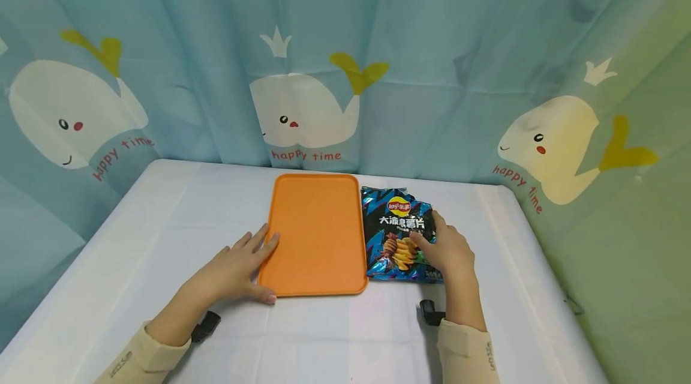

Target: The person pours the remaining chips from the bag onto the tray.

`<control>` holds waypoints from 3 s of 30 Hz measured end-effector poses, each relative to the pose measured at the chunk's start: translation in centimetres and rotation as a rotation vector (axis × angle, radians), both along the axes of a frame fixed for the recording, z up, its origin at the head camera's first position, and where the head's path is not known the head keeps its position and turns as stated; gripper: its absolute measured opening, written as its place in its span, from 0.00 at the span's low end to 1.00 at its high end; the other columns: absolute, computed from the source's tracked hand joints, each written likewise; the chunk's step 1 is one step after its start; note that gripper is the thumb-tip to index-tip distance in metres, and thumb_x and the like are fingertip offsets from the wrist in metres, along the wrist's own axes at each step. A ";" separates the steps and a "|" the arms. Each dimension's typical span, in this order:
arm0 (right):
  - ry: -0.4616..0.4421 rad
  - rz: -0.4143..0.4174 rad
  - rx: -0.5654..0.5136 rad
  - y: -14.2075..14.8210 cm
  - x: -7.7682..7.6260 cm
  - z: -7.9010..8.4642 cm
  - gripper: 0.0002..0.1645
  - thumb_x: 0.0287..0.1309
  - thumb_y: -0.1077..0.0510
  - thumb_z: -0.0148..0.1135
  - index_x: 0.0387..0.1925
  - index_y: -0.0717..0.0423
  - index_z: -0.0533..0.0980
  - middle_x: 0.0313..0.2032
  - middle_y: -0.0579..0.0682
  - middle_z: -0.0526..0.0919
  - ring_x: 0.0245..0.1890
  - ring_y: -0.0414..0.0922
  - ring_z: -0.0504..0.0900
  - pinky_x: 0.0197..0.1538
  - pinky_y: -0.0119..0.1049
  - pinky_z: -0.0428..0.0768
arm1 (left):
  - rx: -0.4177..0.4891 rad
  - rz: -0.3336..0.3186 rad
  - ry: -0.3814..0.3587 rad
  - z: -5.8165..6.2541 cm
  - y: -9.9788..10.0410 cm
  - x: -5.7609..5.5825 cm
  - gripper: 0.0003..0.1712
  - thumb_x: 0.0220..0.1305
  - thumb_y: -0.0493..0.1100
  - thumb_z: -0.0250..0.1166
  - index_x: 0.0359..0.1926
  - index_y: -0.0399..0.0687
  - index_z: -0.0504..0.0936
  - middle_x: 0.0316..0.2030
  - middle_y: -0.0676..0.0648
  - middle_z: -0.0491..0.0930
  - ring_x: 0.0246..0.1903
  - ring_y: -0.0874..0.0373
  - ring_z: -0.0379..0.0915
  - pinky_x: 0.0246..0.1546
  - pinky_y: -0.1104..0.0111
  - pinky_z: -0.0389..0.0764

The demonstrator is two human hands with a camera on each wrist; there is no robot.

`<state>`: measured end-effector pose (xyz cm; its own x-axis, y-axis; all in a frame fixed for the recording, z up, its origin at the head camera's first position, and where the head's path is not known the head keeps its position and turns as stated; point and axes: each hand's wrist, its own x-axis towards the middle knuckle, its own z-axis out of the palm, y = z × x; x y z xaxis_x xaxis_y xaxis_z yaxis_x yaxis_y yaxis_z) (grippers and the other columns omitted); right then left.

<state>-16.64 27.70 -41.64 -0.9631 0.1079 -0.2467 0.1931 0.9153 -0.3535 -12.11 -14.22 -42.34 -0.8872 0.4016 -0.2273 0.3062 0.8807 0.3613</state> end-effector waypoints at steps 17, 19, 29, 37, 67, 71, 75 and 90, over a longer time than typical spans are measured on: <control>0.087 -0.149 -0.170 0.3 -0.2 -0.8 0.43 0.71 0.49 0.55 0.77 0.62 0.51 0.64 0.76 0.67 0.62 0.72 0.68 0.59 0.69 0.70 | -0.083 0.119 -0.044 0.2 0.0 0.5 0.78 0.34 0.75 0.77 0.78 0.40 0.51 0.77 0.34 0.49 0.73 0.26 0.42 0.50 0.18 0.55; 0.109 -0.179 -0.204 0.2 -0.2 -0.8 0.41 0.71 0.52 0.55 0.76 0.62 0.52 0.64 0.76 0.67 0.62 0.72 0.68 0.60 0.68 0.70 | -0.090 0.126 -0.053 0.1 -0.2 0.5 0.78 0.35 0.75 0.76 0.78 0.42 0.51 0.77 0.35 0.48 0.74 0.26 0.41 0.50 0.18 0.54; 0.245 -0.268 -0.428 0.0 -0.1 -0.7 0.37 0.72 0.57 0.52 0.77 0.53 0.55 0.67 0.71 0.66 0.62 0.68 0.71 0.61 0.65 0.71 | -0.112 0.135 -0.068 -0.1 -0.3 0.3 0.76 0.36 0.75 0.76 0.79 0.43 0.50 0.78 0.38 0.48 0.74 0.26 0.39 0.50 0.18 0.54; 0.384 -0.274 -0.528 -0.2 0.0 0.3 0.33 0.71 0.57 0.55 0.75 0.48 0.62 0.58 0.65 0.78 0.51 0.56 0.80 0.49 0.43 0.80 | -0.109 0.126 -0.068 -0.3 -0.3 0.2 0.78 0.36 0.76 0.75 0.79 0.43 0.49 0.78 0.37 0.47 0.74 0.25 0.38 0.48 0.17 0.53; 0.885 0.069 -0.605 -2.0 1.8 5.3 0.26 0.64 0.65 0.63 0.63 0.51 0.75 0.41 0.59 0.86 0.33 0.31 0.80 0.34 0.20 0.76 | -0.107 0.146 -0.098 -1.2 0.0 0.1 0.79 0.34 0.76 0.76 0.80 0.50 0.46 0.78 0.35 0.41 0.74 0.24 0.31 0.49 0.15 0.44; 0.890 0.166 -0.550 -2.0 1.5 6.2 0.26 0.63 0.67 0.63 0.62 0.51 0.76 0.42 0.60 0.87 0.34 0.27 0.80 0.33 0.18 0.75 | -0.081 0.140 -0.098 -1.1 0.1 -0.2 0.78 0.35 0.74 0.77 0.80 0.50 0.46 0.79 0.36 0.41 0.74 0.25 0.30 0.49 0.15 0.43; 0.897 0.253 -0.467 -2.1 1.2 7.0 0.25 0.62 0.67 0.64 0.60 0.51 0.77 0.40 0.60 0.87 0.34 0.24 0.79 0.35 0.16 0.75 | -0.082 0.136 -0.088 -0.8 0.0 -0.4 0.77 0.35 0.73 0.77 0.80 0.50 0.47 0.78 0.36 0.43 0.74 0.25 0.33 0.51 0.16 0.44; 0.871 0.500 -0.319 -4.4 -0.8 9.7 0.24 0.61 0.67 0.65 0.57 0.48 0.78 0.36 0.52 0.89 0.25 0.42 0.84 0.24 0.25 0.74 | -0.082 0.132 -0.038 -0.4 -0.6 -0.6 0.76 0.33 0.74 0.78 0.79 0.47 0.52 0.77 0.34 0.49 0.73 0.23 0.38 0.51 0.18 0.51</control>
<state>-17.44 23.30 -31.92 -0.7382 -0.2981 0.6051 -0.6171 0.6607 -0.4273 -12.72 -14.83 -42.78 -0.9213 0.2607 -0.2884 0.1732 0.9394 0.2960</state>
